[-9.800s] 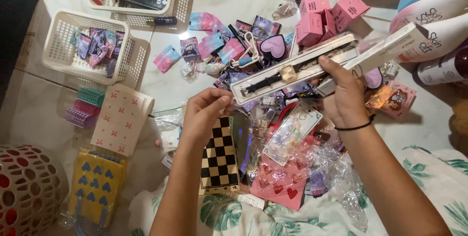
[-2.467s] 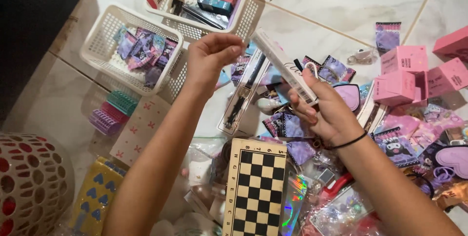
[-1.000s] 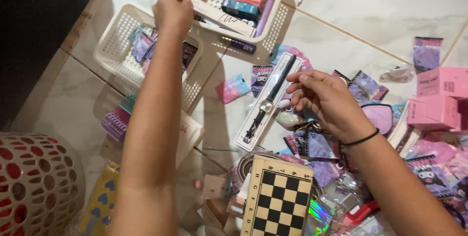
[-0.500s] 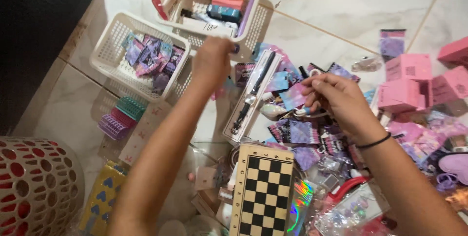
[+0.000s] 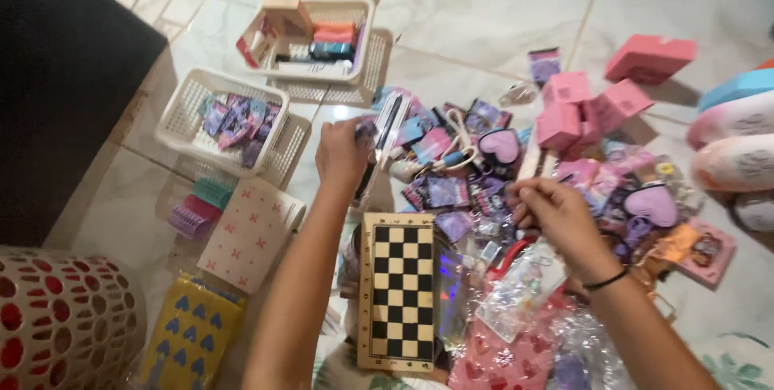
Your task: The person sits on the floor and sorts a variety of small items, including pink boxes, tubes, and packaged goods, into white plastic baskets. They pick up items, inspect them, and place them into the baskets or back onto the floor.
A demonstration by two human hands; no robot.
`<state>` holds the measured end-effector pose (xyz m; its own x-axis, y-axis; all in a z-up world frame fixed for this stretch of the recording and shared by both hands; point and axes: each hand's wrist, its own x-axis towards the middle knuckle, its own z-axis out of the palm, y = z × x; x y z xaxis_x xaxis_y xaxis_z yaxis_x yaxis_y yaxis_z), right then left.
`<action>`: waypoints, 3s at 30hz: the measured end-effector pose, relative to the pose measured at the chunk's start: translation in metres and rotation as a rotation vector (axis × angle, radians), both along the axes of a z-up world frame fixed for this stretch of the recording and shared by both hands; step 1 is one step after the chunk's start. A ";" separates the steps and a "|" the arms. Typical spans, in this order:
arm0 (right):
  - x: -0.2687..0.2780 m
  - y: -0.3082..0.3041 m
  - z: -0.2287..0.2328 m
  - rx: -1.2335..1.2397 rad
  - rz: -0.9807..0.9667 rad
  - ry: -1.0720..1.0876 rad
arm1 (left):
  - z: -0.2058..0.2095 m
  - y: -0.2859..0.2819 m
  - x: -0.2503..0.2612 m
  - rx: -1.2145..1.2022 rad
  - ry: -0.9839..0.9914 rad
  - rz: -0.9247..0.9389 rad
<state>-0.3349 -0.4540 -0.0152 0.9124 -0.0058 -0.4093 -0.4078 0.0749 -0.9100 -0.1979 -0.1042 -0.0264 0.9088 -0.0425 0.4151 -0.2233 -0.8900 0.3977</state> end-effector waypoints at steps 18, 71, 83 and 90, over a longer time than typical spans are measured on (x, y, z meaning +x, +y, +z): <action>-0.079 -0.030 0.000 -0.043 0.056 0.129 | -0.012 -0.100 -0.058 -0.048 0.396 0.062; -0.048 0.016 0.005 0.125 0.048 -0.308 | 0.061 -0.175 -0.173 -0.592 0.284 -0.236; -0.038 -0.011 0.023 -0.136 0.092 0.010 | 0.010 -0.181 -0.172 -1.233 0.651 -0.139; -0.074 -0.153 0.025 -1.212 0.092 -0.028 | 0.024 -0.189 -0.184 -1.415 0.904 -0.160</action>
<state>-0.4093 -0.6067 0.0102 0.9379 -0.3057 -0.1637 -0.3459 -0.8585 -0.3785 -0.3816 -0.2933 -0.0025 0.8836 -0.2281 -0.4090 0.4600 0.2593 0.8492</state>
